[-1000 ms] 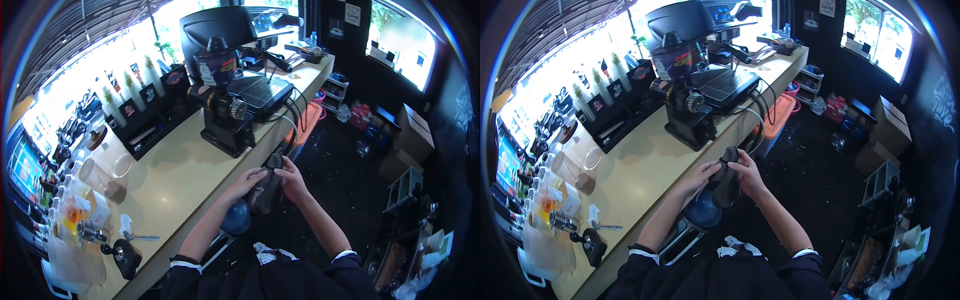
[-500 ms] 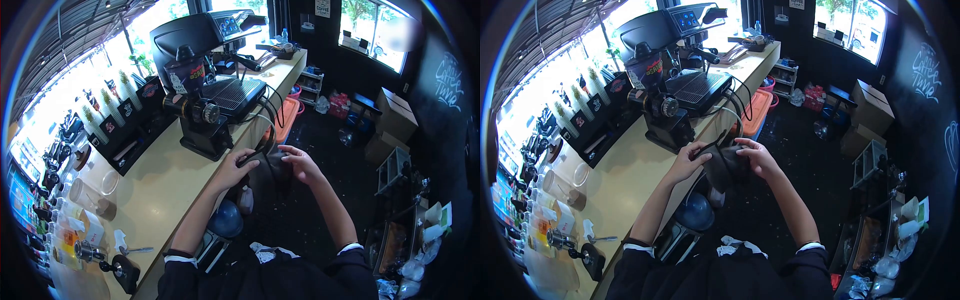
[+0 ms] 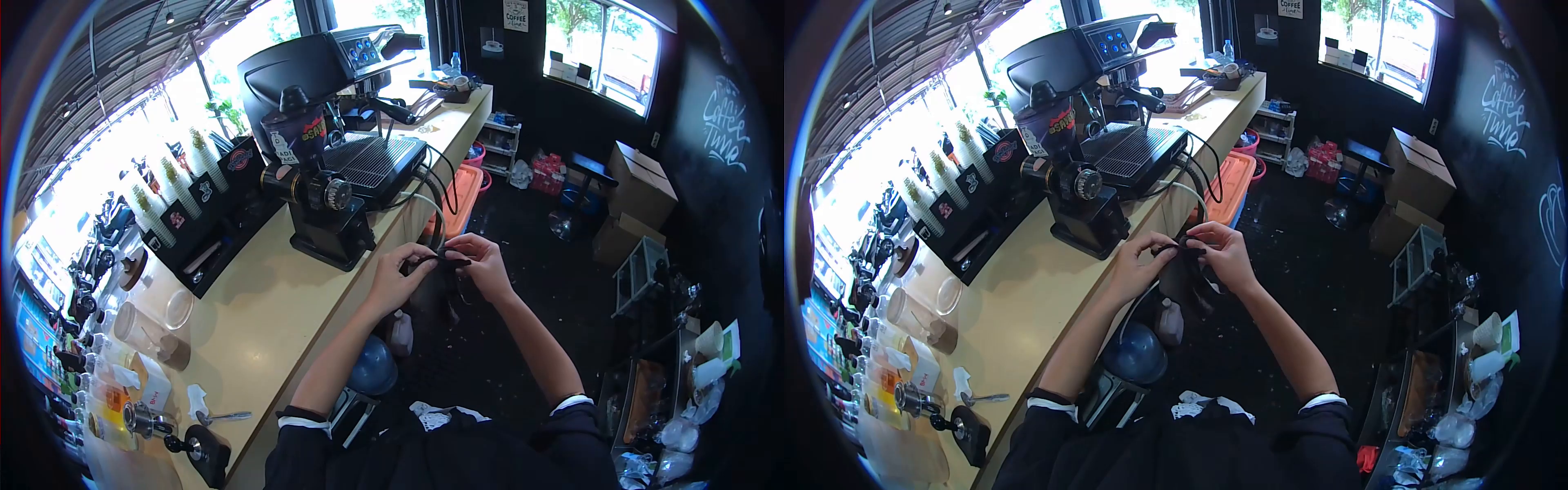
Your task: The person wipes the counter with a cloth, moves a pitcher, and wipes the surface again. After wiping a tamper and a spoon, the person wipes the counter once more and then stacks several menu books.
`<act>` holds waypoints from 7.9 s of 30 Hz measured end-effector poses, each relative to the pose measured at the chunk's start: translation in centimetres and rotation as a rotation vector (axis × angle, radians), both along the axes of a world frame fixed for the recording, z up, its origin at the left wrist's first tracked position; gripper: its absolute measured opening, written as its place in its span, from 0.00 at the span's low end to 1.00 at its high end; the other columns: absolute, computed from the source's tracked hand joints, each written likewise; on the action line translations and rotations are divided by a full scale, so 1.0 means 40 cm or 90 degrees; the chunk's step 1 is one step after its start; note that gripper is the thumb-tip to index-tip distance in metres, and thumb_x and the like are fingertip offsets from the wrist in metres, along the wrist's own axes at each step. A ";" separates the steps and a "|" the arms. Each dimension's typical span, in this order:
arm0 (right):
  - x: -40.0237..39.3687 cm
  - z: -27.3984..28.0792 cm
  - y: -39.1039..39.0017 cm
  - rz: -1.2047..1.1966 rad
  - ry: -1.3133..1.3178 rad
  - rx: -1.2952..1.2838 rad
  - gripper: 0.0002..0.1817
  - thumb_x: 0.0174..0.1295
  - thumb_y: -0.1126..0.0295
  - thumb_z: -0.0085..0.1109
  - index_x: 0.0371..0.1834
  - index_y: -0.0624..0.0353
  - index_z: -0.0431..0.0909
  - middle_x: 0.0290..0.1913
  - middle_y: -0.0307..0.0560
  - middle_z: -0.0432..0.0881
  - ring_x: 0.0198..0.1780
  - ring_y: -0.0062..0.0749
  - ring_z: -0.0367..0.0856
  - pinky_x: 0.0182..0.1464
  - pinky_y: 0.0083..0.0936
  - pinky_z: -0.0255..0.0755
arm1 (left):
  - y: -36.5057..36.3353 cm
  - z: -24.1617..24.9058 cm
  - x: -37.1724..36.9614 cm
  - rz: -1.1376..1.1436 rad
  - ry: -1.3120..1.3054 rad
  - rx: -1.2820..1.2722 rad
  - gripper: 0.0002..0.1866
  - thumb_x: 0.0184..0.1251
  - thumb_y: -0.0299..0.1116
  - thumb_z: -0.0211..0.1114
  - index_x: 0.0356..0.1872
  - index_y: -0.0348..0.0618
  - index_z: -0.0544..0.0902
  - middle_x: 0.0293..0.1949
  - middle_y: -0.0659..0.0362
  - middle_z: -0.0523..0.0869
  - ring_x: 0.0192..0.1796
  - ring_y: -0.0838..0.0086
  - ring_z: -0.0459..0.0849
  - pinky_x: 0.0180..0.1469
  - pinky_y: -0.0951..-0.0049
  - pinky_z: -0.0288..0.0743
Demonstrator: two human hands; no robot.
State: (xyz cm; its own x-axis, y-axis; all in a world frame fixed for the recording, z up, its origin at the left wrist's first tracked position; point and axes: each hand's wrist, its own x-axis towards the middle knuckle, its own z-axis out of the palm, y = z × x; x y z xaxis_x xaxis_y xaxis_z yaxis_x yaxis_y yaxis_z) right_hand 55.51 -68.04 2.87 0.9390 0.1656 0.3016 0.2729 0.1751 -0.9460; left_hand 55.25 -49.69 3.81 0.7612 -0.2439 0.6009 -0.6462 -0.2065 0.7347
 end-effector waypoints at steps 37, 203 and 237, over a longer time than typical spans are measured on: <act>0.114 0.118 0.176 0.309 -0.025 0.212 0.14 0.45 0.82 0.59 0.38 0.63 0.74 0.36 0.40 0.76 0.37 0.21 0.75 0.42 0.17 0.67 | 0.319 0.160 -0.203 -0.074 0.212 -0.199 0.17 0.49 0.21 0.70 0.39 0.42 0.74 0.33 0.67 0.77 0.33 0.91 0.74 0.34 0.90 0.68; -0.076 -0.166 1.168 0.585 -0.750 -0.675 0.34 0.63 0.44 0.38 0.69 0.47 0.52 0.72 0.48 0.47 0.72 0.43 0.44 0.69 0.52 0.36 | 0.821 -0.162 -0.842 0.922 0.139 0.075 0.16 0.51 0.25 0.63 0.44 0.42 0.78 0.44 0.56 0.76 0.50 0.63 0.73 0.50 0.66 0.69; 0.112 -0.199 0.946 0.131 -0.470 -0.520 0.11 0.57 0.75 0.47 0.43 0.63 0.69 0.37 0.55 0.77 0.40 0.46 0.78 0.39 0.39 0.73 | 0.740 -0.132 -0.618 0.911 0.040 0.369 0.18 0.55 0.29 0.62 0.49 0.49 0.75 0.36 0.60 0.77 0.32 0.70 0.78 0.36 0.68 0.69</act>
State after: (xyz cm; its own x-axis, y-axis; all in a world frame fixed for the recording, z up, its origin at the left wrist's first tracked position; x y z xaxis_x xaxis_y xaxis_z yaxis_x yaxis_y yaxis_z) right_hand 60.01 -30.20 -5.07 0.5070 0.7003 0.5025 0.8518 -0.3181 -0.4162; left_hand 30.54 -20.08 -1.47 0.5738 0.5062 0.6438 0.3611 -0.8620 0.3558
